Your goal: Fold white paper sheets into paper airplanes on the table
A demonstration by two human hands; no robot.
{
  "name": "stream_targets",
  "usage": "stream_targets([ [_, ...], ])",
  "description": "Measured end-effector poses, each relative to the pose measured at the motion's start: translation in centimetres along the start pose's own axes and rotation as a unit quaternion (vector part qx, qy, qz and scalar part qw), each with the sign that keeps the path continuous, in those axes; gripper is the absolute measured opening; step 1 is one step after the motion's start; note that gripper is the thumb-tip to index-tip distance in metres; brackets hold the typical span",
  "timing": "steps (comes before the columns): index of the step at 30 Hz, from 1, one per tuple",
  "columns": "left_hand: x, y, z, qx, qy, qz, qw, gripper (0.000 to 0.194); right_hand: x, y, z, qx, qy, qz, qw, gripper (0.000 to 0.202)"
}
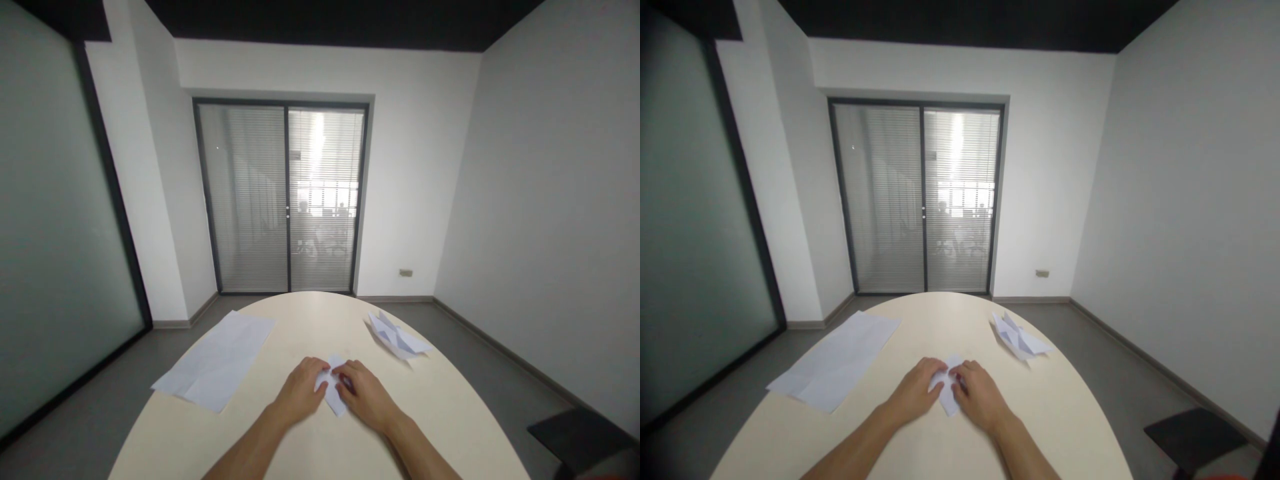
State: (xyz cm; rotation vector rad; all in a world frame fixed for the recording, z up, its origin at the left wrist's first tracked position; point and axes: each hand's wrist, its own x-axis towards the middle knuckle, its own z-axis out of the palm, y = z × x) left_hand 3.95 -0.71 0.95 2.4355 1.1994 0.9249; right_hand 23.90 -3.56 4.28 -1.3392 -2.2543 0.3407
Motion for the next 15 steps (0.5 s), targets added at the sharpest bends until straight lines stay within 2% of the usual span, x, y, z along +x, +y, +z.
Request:
stream_targets([
  [3,-0.01,-0.13,0.2,0.009,-0.011,0.003,1.0,0.038,-0.15,0.76,0.61,-0.008,-0.023,-0.012,1.0,0.046],
  [7,0.0,-0.02,0.08,0.013,-0.03,0.008,0.999,0.039,-0.22,1.08,0.71,-0.029,-0.063,0.008,0.998,0.055],
  [13,-0.25,0.67,-0.61,-0.009,-0.044,0.027,0.999,0.041,-0.09,0.6,-0.02,-0.013,-0.014,-0.013,1.0,0.039],
  [15,-0.3,0.77,-0.71,-0.015,-0.051,0.031,0.998,0.039,-0.07,0.95,0.2,-0.021,-0.019,-0.01,1.0,0.041],
])
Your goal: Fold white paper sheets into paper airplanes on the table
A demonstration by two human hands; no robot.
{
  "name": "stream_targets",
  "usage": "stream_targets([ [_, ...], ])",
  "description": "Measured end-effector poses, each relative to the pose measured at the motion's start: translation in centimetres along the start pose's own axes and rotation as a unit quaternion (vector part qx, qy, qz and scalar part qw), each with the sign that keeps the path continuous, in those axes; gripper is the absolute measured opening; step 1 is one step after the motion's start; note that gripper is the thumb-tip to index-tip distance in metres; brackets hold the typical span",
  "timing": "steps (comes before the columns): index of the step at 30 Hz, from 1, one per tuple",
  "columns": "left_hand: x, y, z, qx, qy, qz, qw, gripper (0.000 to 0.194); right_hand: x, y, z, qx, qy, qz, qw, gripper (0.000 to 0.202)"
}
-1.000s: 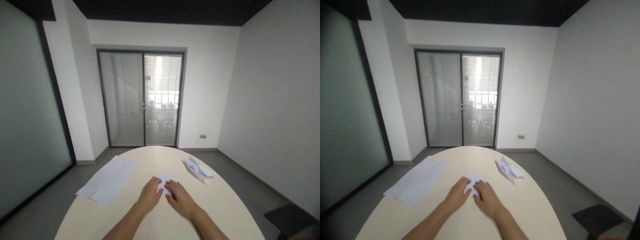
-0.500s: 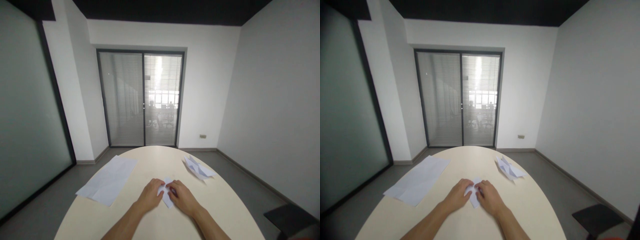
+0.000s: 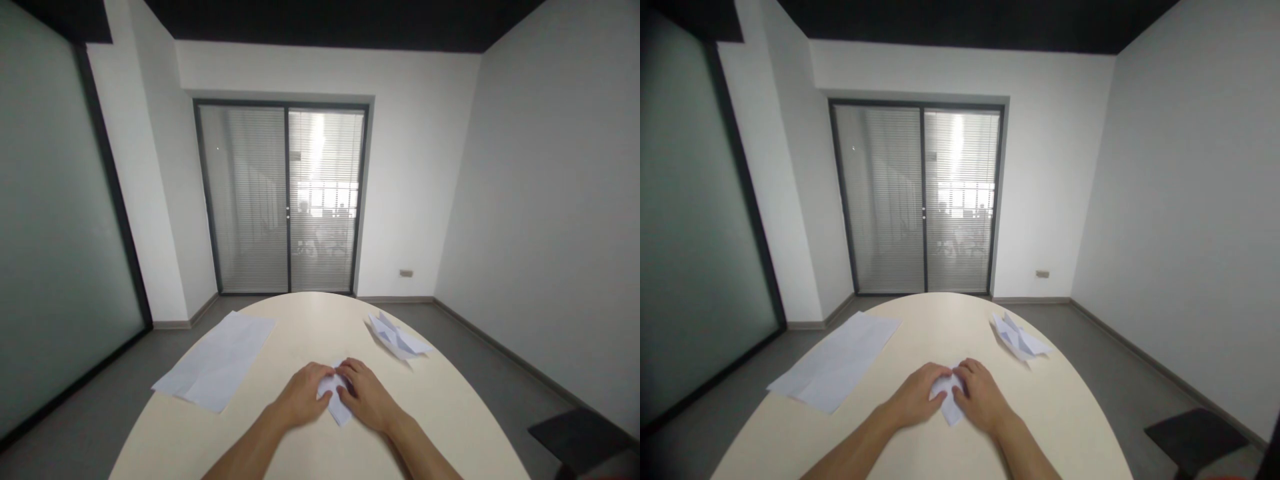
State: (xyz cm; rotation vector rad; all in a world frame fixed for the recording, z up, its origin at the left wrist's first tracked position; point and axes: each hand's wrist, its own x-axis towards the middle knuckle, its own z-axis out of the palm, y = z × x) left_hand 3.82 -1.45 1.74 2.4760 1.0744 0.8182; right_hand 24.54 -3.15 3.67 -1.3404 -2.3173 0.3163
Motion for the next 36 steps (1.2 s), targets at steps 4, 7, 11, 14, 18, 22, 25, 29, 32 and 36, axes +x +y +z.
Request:
stream_targets([
  [4,0.0,0.4,-0.2,-0.008,0.006,-0.014,1.0,0.031,0.0,0.9,0.8,-0.02,-0.054,0.031,0.998,0.057],
  [7,-0.1,0.8,-0.5,-0.01,0.0,0.01,1.0,0.039,-0.1,1.0,0.8,-0.016,-0.073,0.048,0.996,0.057],
  [11,-0.1,1.1,-0.6,-0.011,-0.008,0.021,1.0,0.04,-0.2,0.8,0.4,-0.015,-0.076,0.065,0.995,0.059],
  [14,-0.1,0.9,-0.6,-0.019,-0.008,0.027,0.999,0.038,-0.2,0.9,0.3,-0.022,-0.076,0.082,0.993,0.063],
  [18,0.0,0.8,-0.4,-0.014,-0.007,0.034,0.999,0.037,-0.2,1.2,0.5,-0.041,-0.068,0.11,0.991,0.064],
  [22,0.2,0.7,-0.1,0.015,-0.004,0.01,1.0,0.036,0.0,1.3,0.6,-0.061,-0.046,0.136,0.988,0.057],
  [25,0.3,0.5,-0.1,0.032,-0.003,-0.004,0.999,0.033,0.0,1.5,0.7,-0.078,-0.029,0.153,0.985,0.052],
  [29,0.2,0.6,-0.4,0.044,0.001,-0.016,0.999,0.031,0.2,1.8,0.6,-0.09,0.009,0.162,0.983,0.046],
  [32,0.2,0.6,-0.5,0.056,0.003,-0.023,0.998,0.031,0.3,1.6,0.3,-0.07,0.055,0.121,0.989,0.045],
  [36,0.4,0.2,-0.3,0.092,0.031,-0.056,0.994,0.029,0.3,1.0,-0.1,0.004,0.049,0.033,0.998,0.046],
])
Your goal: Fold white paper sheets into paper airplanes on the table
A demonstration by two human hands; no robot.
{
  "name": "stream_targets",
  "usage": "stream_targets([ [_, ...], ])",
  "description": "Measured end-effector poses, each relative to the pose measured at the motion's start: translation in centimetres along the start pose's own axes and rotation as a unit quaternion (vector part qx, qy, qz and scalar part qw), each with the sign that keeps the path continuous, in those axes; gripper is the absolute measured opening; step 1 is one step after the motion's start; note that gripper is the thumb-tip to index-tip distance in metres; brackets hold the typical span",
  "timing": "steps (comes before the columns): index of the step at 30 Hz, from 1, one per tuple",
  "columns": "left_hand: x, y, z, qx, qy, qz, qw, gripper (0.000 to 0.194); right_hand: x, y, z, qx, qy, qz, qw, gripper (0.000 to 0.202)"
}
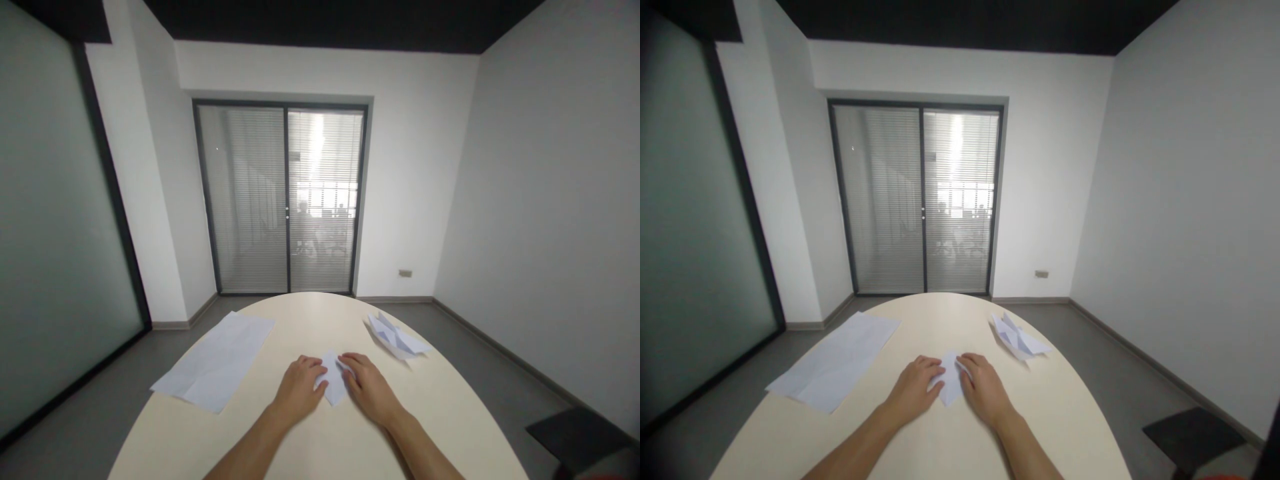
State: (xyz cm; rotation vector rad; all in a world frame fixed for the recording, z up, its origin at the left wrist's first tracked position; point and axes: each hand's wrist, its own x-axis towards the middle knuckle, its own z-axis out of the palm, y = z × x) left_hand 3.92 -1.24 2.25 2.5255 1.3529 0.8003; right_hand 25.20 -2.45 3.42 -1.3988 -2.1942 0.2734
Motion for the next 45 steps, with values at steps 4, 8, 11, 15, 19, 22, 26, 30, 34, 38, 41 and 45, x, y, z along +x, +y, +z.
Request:
stream_targets([
  [4,0.2,-0.3,0.3,0.013,0.016,-0.021,1.0,0.029,-0.3,-0.2,0.5,0.025,-0.118,-0.048,0.992,0.054],
  [8,0.2,-0.3,0.4,0.015,0.02,-0.022,0.999,0.029,-0.4,0.3,1.0,-0.014,-0.138,0.012,0.99,0.065],
  [11,0.2,-0.5,0.5,0.012,0.021,-0.012,1.0,0.028,-0.3,0.6,1.0,-0.031,-0.128,0.043,0.99,0.067],
  [15,0.2,-1.0,0.7,0.004,0.018,-0.004,1.0,0.028,-0.4,0.6,0.9,-0.048,-0.12,0.058,0.99,0.069],
  [19,0.2,-1.3,0.7,-0.01,0.019,-0.007,1.0,0.028,-0.4,0.5,1.1,-0.063,-0.11,0.084,0.988,0.068],
  [22,0.2,-1.3,0.6,-0.014,0.022,-0.004,1.0,0.028,-0.4,0.3,0.9,-0.065,-0.097,0.103,0.988,0.068],
  [26,0.2,-1.3,0.8,-0.011,0.023,-0.001,1.0,0.028,-0.2,-0.3,0.3,-0.049,-0.072,0.04,0.995,0.063],
  [30,0.3,-1.2,0.8,-0.01,0.024,-0.002,1.0,0.028,-0.3,-0.9,0.0,0.005,-0.122,-0.04,0.992,0.058],
  [34,0.4,-1.1,0.7,-0.001,0.026,0.003,1.0,0.028,-0.5,-0.9,0.2,-0.002,-0.14,-0.031,0.99,0.057],
  [38,0.3,-1.0,0.4,-0.003,0.032,0.012,0.999,0.026,-0.5,-0.5,0.2,-0.019,-0.126,-0.016,0.992,0.055],
  [41,0.2,-0.9,0.4,-0.006,0.038,0.018,0.999,0.023,-0.4,-0.3,-0.1,-0.03,-0.113,-0.016,0.993,0.047],
  [45,0.0,-0.7,0.4,-0.008,0.039,0.022,0.999,0.024,-0.2,-0.2,-0.5,-0.034,-0.069,-0.019,0.997,0.038],
])
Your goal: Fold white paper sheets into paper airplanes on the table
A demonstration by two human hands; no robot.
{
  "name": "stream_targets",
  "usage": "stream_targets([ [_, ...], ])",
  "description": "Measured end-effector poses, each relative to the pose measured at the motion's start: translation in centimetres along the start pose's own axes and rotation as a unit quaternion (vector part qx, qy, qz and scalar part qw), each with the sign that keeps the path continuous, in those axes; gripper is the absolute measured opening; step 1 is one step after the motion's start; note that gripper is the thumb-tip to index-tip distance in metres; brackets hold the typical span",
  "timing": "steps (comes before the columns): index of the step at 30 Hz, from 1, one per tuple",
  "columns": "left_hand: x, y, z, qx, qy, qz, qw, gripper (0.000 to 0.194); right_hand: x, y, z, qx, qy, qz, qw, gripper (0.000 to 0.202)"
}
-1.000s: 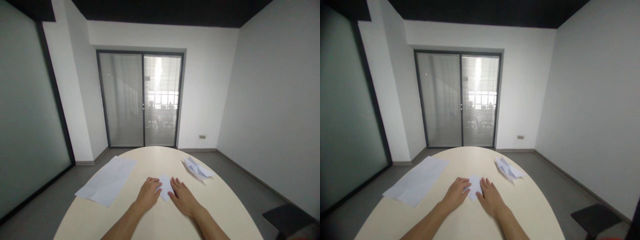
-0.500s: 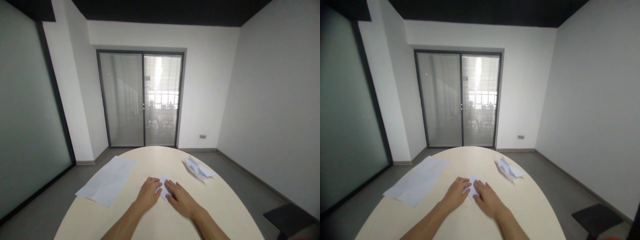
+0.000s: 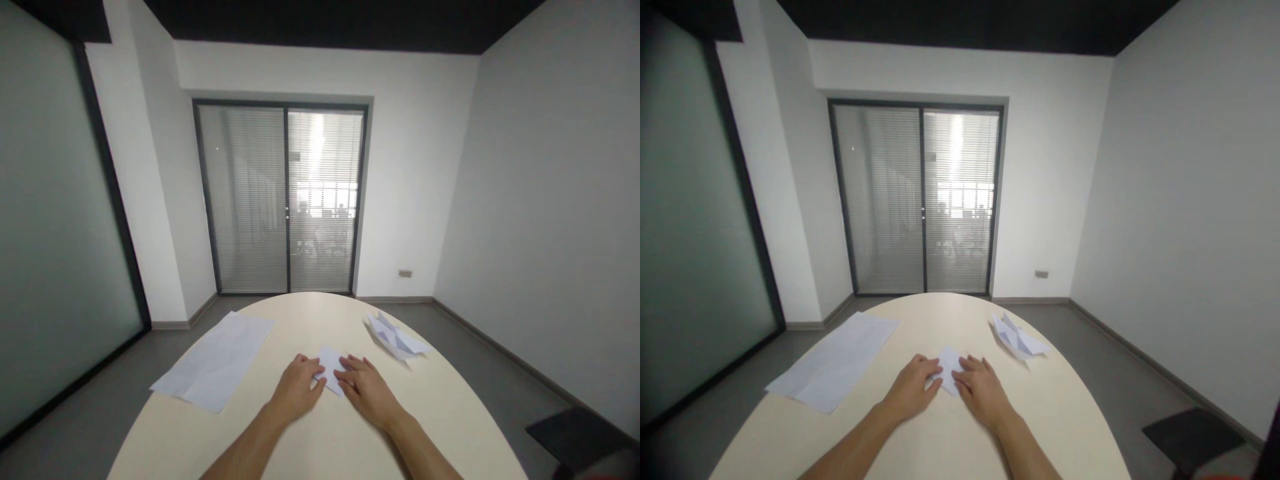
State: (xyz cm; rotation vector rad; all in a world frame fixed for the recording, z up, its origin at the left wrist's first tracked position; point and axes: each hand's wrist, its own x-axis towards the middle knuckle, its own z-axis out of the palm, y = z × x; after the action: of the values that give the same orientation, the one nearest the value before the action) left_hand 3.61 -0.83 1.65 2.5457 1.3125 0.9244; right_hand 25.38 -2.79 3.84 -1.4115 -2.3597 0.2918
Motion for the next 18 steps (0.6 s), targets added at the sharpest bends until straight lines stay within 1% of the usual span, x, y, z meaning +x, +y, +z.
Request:
stream_targets([
  [3,-0.08,0.14,0.01,0.002,-0.003,0.008,1.0,0.025,0.02,-0.08,-0.08,0.022,0.014,-0.019,0.999,0.037],
  [7,-0.03,0.17,-0.12,0.006,-0.01,0.013,1.0,0.026,-0.19,-0.28,-0.11,0.038,-0.004,-0.064,0.997,0.041],
  [11,0.03,-0.02,-0.22,0.005,-0.017,0.015,1.0,0.029,-0.36,-0.33,-0.15,0.043,-0.023,-0.049,0.998,0.044],
  [18,-0.01,-0.48,0.07,-0.019,-0.02,0.01,1.0,0.027,-0.33,-0.54,-0.53,0.032,-0.004,-0.066,0.997,0.04],
])
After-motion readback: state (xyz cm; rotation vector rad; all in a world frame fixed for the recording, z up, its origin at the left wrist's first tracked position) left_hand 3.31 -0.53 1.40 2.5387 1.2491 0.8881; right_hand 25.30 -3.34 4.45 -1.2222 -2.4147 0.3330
